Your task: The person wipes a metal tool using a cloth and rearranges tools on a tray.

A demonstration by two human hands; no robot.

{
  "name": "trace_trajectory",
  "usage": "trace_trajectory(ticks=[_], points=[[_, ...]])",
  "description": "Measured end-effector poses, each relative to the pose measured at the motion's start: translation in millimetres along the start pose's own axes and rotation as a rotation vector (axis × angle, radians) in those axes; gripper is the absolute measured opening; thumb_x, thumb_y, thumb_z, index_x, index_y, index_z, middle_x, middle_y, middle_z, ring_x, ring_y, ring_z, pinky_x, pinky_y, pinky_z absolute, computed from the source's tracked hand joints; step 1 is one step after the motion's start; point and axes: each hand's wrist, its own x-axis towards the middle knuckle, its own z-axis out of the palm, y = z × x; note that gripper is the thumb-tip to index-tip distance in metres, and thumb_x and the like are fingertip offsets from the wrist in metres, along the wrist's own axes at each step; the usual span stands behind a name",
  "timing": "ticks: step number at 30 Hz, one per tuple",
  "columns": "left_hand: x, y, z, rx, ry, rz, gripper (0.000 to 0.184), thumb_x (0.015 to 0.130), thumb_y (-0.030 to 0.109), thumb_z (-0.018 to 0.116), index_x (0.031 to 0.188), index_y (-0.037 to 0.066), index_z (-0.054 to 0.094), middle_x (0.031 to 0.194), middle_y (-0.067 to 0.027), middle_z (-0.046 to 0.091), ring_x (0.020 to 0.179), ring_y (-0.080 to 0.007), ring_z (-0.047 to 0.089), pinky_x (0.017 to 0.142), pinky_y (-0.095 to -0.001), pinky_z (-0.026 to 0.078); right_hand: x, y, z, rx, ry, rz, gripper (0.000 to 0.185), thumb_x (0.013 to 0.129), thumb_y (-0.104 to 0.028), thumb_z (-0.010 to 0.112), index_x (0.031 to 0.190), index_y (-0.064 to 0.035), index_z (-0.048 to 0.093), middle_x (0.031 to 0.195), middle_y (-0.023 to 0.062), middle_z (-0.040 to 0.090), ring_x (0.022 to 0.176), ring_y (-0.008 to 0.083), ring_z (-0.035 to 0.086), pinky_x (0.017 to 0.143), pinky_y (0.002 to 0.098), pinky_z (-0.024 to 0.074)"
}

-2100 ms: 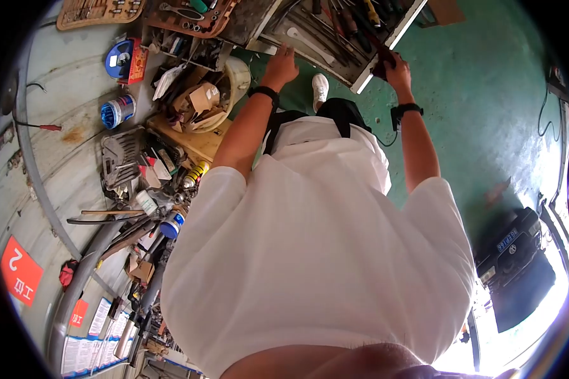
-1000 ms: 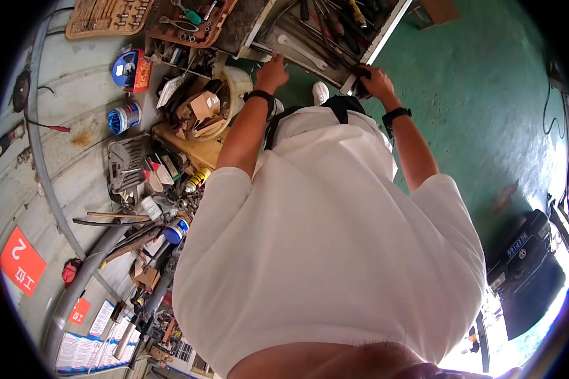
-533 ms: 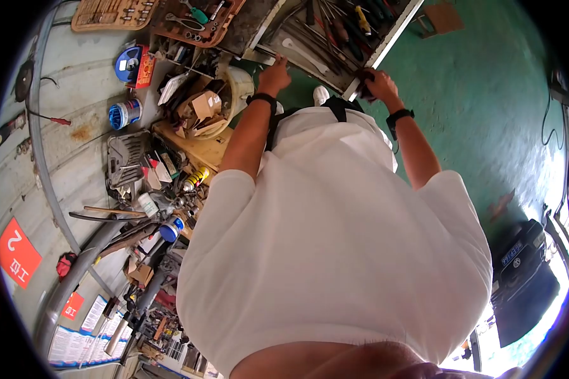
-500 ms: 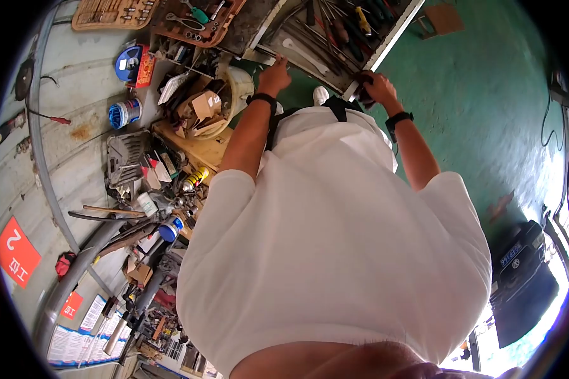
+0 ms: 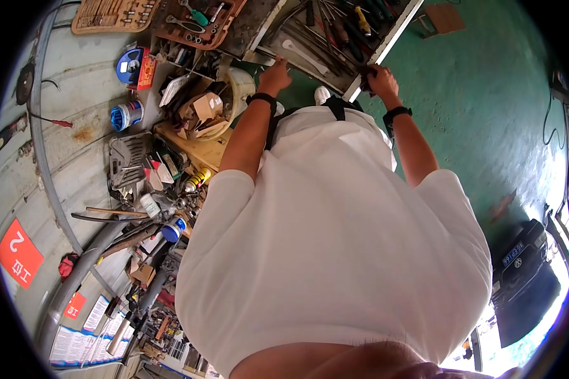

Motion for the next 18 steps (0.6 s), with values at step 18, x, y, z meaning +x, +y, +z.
trace_trajectory(ticks=[18], points=[[-1, -8, 8, -0.092, 0.089, 0.032, 0.072, 0.085, 0.018, 0.058, 0.150, 0.016, 0.028, 0.161, -0.0081, 0.015, 0.116, -0.0334, 0.058, 0.088, -0.0469, 0.051, 28, 18, -9, 0.140, 0.161, 0.018, 0.045, 0.084, -0.047, 0.061, 0.117, -0.0161, 0.066, 0.107, 0.0181, 0.068, 0.102, 0.0383, 0.064, 0.088, 0.0463, 0.0512]])
